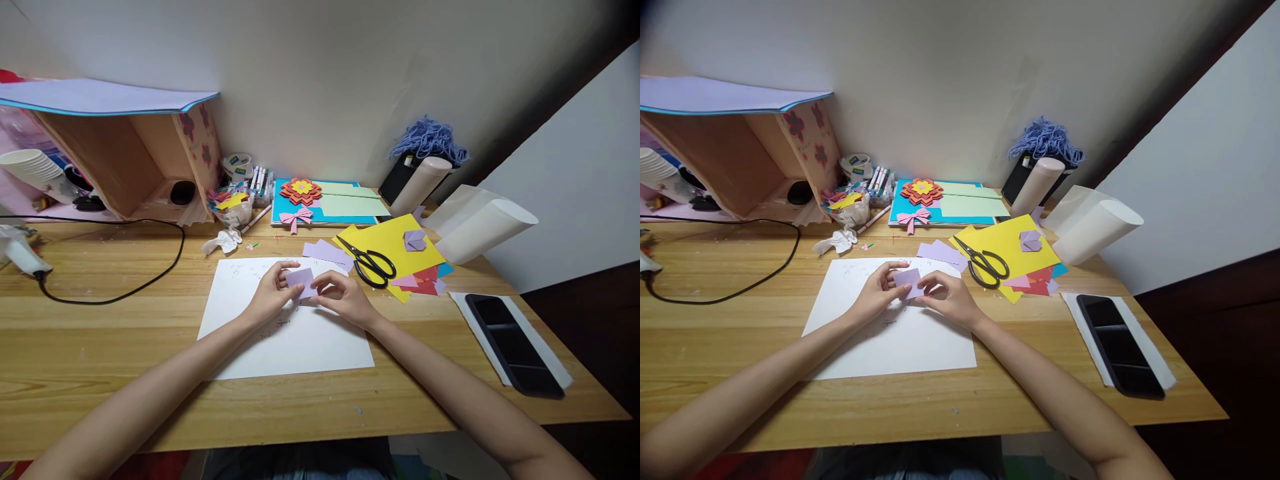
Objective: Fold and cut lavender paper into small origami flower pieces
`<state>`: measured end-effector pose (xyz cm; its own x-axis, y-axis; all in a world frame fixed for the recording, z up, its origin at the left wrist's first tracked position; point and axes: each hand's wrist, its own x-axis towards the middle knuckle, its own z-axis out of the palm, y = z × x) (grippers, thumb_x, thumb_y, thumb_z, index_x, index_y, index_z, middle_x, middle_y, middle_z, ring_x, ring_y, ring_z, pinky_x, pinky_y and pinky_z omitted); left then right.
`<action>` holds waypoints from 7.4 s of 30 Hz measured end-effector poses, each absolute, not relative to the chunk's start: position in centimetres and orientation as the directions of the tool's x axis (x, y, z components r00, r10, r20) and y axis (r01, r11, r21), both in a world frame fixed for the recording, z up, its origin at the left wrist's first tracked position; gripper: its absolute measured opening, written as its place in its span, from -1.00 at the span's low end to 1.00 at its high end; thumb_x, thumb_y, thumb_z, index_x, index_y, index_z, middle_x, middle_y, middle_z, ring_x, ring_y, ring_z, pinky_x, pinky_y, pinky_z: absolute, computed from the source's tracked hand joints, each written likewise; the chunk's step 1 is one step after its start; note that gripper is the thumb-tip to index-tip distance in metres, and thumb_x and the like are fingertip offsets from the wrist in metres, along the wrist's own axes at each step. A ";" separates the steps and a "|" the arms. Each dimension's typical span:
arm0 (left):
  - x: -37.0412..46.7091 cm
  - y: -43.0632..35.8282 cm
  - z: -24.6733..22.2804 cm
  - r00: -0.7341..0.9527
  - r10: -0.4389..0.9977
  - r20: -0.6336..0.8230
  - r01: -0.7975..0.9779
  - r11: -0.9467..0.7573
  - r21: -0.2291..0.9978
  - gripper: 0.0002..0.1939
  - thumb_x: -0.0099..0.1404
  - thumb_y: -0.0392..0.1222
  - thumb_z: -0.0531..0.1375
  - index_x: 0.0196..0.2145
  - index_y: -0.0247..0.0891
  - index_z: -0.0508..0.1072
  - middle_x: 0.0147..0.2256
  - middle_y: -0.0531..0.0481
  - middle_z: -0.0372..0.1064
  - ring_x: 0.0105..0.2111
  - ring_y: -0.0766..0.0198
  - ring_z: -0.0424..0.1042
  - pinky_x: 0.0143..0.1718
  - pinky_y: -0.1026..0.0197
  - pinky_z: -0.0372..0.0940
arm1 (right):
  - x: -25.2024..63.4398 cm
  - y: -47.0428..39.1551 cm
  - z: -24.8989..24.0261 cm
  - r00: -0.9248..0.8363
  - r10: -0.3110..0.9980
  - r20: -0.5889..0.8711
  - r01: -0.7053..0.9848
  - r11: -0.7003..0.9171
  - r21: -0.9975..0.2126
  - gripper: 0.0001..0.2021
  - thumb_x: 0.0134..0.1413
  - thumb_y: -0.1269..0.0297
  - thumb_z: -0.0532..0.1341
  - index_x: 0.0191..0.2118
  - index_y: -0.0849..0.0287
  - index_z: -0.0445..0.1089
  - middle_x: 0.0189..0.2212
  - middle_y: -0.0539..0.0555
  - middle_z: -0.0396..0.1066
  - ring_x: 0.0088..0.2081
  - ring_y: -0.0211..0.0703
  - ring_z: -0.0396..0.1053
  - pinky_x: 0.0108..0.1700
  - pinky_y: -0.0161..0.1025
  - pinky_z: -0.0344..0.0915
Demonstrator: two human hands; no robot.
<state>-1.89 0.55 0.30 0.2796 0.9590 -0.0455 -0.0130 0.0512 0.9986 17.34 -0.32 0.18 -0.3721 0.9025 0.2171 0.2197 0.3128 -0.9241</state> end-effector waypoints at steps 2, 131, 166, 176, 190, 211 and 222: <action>-1.9 0.5 0.4 0.285 0.958 -0.035 0.033 0.027 0.999 -0.57 0.05 -0.07 0.28 -0.16 -0.32 0.33 -0.29 -0.07 0.39 -0.32 0.25 0.39 -0.33 0.25 0.28 | 17.4 -0.3 0.1 -0.357 0.905 0.232 0.230 0.325 -0.917 -0.82 -0.02 0.24 0.28 -0.26 0.15 0.39 -0.31 0.06 0.41 -0.29 -0.20 0.40 -0.22 -0.22 0.42; -1.3 -0.9 1.5 0.389 0.921 0.023 0.298 -0.149 0.943 -0.88 0.07 -0.25 0.19 -0.51 -0.38 0.46 -0.56 0.02 0.38 -0.56 0.41 0.27 -0.54 0.37 0.16 | 16.5 -0.6 0.2 -0.310 0.950 -0.043 0.157 0.006 -0.988 -0.88 -0.17 0.31 0.28 -0.54 0.24 0.35 -0.54 0.01 0.37 -0.48 -0.28 0.28 -0.42 -0.32 0.20; -1.5 -0.2 1.0 0.370 0.928 -0.043 0.222 -0.044 0.974 -0.87 0.04 -0.26 0.18 -0.49 -0.37 0.49 -0.51 -0.04 0.46 -0.52 0.34 0.37 -0.50 0.32 0.24 | 16.7 -0.4 0.3 -0.365 0.931 0.002 0.128 0.052 -0.990 -0.83 -0.08 0.26 0.25 -0.52 0.20 0.29 -0.54 -0.03 0.30 -0.47 -0.29 0.25 -0.41 -0.32 0.20; -1.4 -0.6 0.8 0.365 0.930 0.039 0.235 -0.133 0.963 -0.74 0.09 -0.13 0.26 -0.28 -0.33 0.49 -0.34 -0.10 0.49 -0.41 0.30 0.43 -0.40 0.29 0.33 | 16.7 -0.3 0.8 -0.325 0.946 -0.024 0.120 0.016 -0.993 -0.82 -0.10 0.25 0.24 -0.54 0.20 0.27 -0.57 -0.06 0.25 -0.51 -0.31 0.19 -0.44 -0.33 0.14; -1.4 -0.5 1.0 0.325 0.940 0.108 0.324 -0.218 0.920 -0.74 0.24 -0.06 0.12 -0.44 -0.31 0.44 -0.48 0.02 0.39 -0.48 0.34 0.31 -0.46 0.31 0.17 | 16.9 -0.3 0.4 -0.386 0.922 -0.037 0.084 -0.005 -0.996 -0.81 -0.01 0.19 0.24 -0.46 0.21 0.32 -0.49 -0.03 0.30 -0.41 -0.28 0.26 -0.34 -0.32 0.18; -1.4 -0.5 0.6 0.394 0.905 0.158 0.372 -0.314 0.873 -0.49 0.26 0.00 0.11 0.13 -0.21 0.24 -0.02 -0.17 0.29 -0.17 0.17 0.36 -0.21 0.18 0.30 | 17.3 0.3 0.4 -0.312 0.936 -0.160 -0.024 -0.177 -0.984 -0.68 -0.10 0.08 0.31 -0.52 0.21 0.25 -0.61 -0.09 0.28 -0.60 -0.39 0.22 -0.51 -0.37 0.15; -1.7 -0.7 1.4 0.409 0.912 0.034 0.299 -0.169 0.939 -0.62 0.31 -0.01 0.02 -0.10 -0.31 0.43 -0.34 -0.05 0.43 -0.40 0.26 0.38 -0.29 0.21 0.25 | 17.3 0.2 0.1 -0.411 0.910 -0.050 -0.032 -0.070 -0.997 -0.71 -0.09 0.08 0.30 -0.47 0.21 0.31 -0.53 -0.06 0.26 -0.48 -0.32 0.22 -0.45 -0.35 0.18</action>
<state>-1.69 -0.66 1.41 0.4085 0.9121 0.0341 0.2993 -0.1692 0.9390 17.27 0.22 0.11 -0.4110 0.9103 -0.0503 -0.0321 -0.0696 -0.9971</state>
